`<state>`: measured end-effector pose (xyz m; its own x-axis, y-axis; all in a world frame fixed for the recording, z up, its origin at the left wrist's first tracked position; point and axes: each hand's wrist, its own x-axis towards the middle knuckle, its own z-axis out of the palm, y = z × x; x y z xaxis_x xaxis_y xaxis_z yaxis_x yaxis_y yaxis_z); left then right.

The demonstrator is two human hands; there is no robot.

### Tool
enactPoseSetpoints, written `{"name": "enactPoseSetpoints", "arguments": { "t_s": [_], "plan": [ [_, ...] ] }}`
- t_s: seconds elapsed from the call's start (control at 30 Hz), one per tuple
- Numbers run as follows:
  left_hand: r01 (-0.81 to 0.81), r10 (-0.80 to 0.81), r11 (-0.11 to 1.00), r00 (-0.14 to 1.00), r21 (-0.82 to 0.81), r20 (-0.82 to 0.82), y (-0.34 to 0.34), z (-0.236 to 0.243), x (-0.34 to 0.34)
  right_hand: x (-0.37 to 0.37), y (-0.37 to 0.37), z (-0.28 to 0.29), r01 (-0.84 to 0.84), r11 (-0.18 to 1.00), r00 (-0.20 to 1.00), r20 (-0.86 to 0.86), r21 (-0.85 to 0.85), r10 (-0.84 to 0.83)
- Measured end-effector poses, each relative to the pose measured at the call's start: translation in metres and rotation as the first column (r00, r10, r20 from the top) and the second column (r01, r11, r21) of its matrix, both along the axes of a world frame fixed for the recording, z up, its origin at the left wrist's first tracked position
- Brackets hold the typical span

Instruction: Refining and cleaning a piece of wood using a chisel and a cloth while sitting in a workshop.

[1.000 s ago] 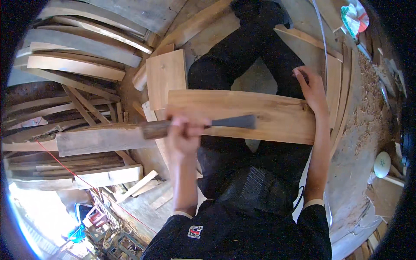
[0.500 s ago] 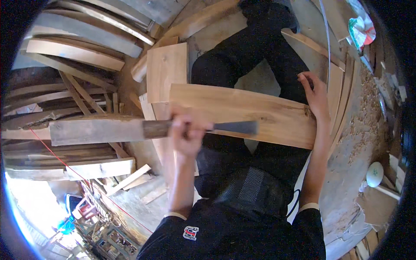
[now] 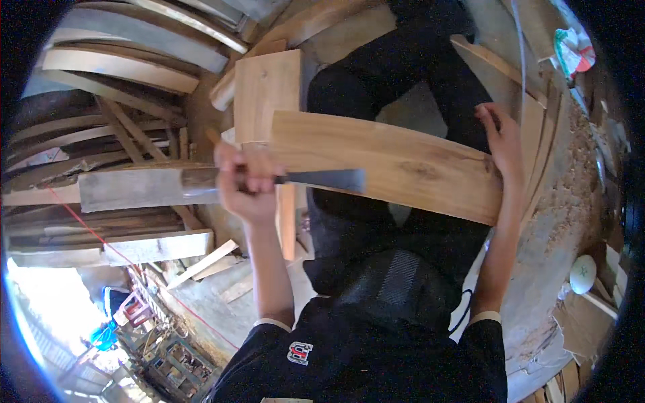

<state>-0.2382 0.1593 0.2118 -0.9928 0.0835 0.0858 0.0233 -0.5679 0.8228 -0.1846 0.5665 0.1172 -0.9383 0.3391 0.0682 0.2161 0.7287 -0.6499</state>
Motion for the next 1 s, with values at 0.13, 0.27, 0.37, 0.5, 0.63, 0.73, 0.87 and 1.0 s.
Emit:
{"name": "enactPoseSetpoints", "arguments": {
  "t_s": [0.13, 0.27, 0.37, 0.5, 0.63, 0.73, 0.87, 1.0],
  "plan": [
    [-0.103, 0.105, 0.993, 0.994, 0.055, -0.035, -0.050, 0.011, -0.010, 0.003, 0.011, -0.005, -0.032, 0.999, 0.999, 0.023, -0.006, 0.032],
    [-0.033, 0.034, 0.999, 0.999, 0.042, -0.004, -0.012, 0.001, 0.000, 0.008, 0.016, 0.007, 0.015, 0.998, 0.993, 0.119, -0.064, -0.008],
    [0.107, -0.108, 0.991, 0.994, 0.083, 0.006, 0.037, -0.011, 0.015, 0.007, 0.012, -0.001, 0.013, 0.998, 0.998, 0.055, -0.055, -0.010],
    [0.322, -0.325, 0.941, 0.946, 0.104, 0.008, 0.103, -0.034, 0.055, 0.000, 0.003, -0.008, -0.010, 0.997, 0.997, -0.071, -0.078, 0.005],
    [0.427, -0.424, 0.904, 0.902, 0.020, -0.082, 0.130, -0.023, 0.074, -0.001, -0.004, -0.005, -0.032, 0.984, 0.994, -0.109, -0.175, 0.013],
    [0.337, -0.341, 0.935, 0.940, 0.110, 0.012, 0.099, -0.026, 0.059, 0.002, 0.000, -0.007, -0.040, 0.994, 0.990, -0.141, -0.105, 0.025],
    [-0.005, 0.005, 1.000, 1.000, -0.002, -0.011, 0.023, -0.011, 0.012, 0.003, 0.004, -0.006, 0.043, 0.988, 0.999, -0.009, -0.149, -0.045],
    [-0.348, 0.349, 0.936, 0.937, 0.053, -0.007, -0.039, 0.018, -0.019, 0.002, 0.004, 0.008, 0.028, 0.991, 0.999, -0.034, -0.131, -0.033]
  ]
}}
